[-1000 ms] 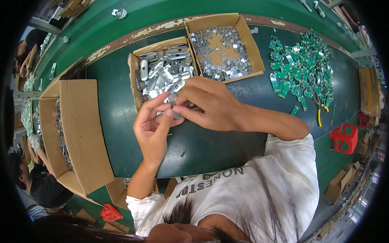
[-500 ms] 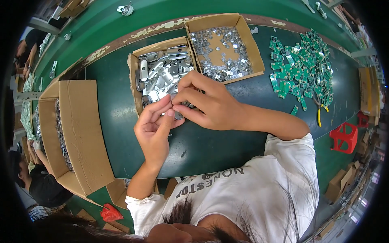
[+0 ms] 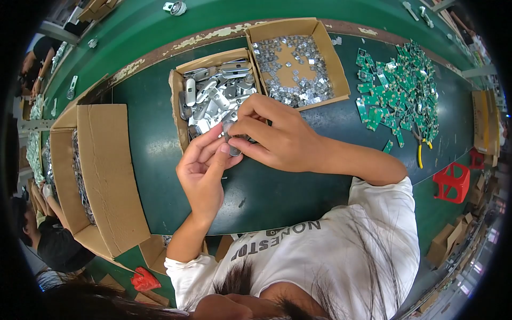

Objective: The person assembles small electronic components by attaching metal plates to plastic housings and managing PCB boards on a production line. The person uses pliers to attach the metal plates.

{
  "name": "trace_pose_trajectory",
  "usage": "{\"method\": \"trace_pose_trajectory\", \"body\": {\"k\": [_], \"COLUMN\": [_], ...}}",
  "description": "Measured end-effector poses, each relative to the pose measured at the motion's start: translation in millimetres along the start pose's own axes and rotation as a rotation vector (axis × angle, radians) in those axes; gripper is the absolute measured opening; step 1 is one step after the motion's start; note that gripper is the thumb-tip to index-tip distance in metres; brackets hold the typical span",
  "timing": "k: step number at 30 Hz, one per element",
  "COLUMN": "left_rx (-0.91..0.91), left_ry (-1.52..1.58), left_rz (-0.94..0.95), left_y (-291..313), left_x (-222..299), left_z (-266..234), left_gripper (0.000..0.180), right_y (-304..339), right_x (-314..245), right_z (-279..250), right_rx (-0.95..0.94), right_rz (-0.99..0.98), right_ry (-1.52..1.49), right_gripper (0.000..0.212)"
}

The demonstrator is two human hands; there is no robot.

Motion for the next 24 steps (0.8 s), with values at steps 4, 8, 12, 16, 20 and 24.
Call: {"method": "trace_pose_trajectory", "body": {"k": [4,8,12,16,20,24], "left_rx": [-0.015,-0.007,0.029,0.041,0.061,0.093], "left_ry": [0.045,0.062,0.047,0.031,0.039,0.040], "left_rz": [-0.048,-0.137,-0.122,-0.126,-0.081,-0.074], "left_y": [-2,-2,-1,-1,-4,-5], "left_x": [-1,-2,5,7,10,13], "left_z": [-1,-2,-6,-8,-9,-22], "left_gripper": [0.036,0.038,0.038,0.038,0.038,0.039], "right_y": [-5,-40,-151,-230,-242,-216], "right_x": [-5,6,67,159,224,187], "right_z": [-13,-55,-27,15,30,8], "right_rx": [-0.018,0.103,-0.185,-0.275,-0.344,-0.284], "right_rz": [-0.003,0.012,-0.092,0.514,0.539,0.377], "right_ry": [0.067,0.196,0.482,0.682,0.628,0.004], "right_gripper": [0.029,0.027,0.031,0.045,0.049,0.034]}}
Point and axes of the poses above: each hand's wrist, its own y-axis away from the middle knuckle, its own z-axis out of the palm, x = y × z, the point moved 8 cm from there along -y, towards the middle knuckle, and after that the axes turned 9 degrees about -x, right-handed, at the moved point
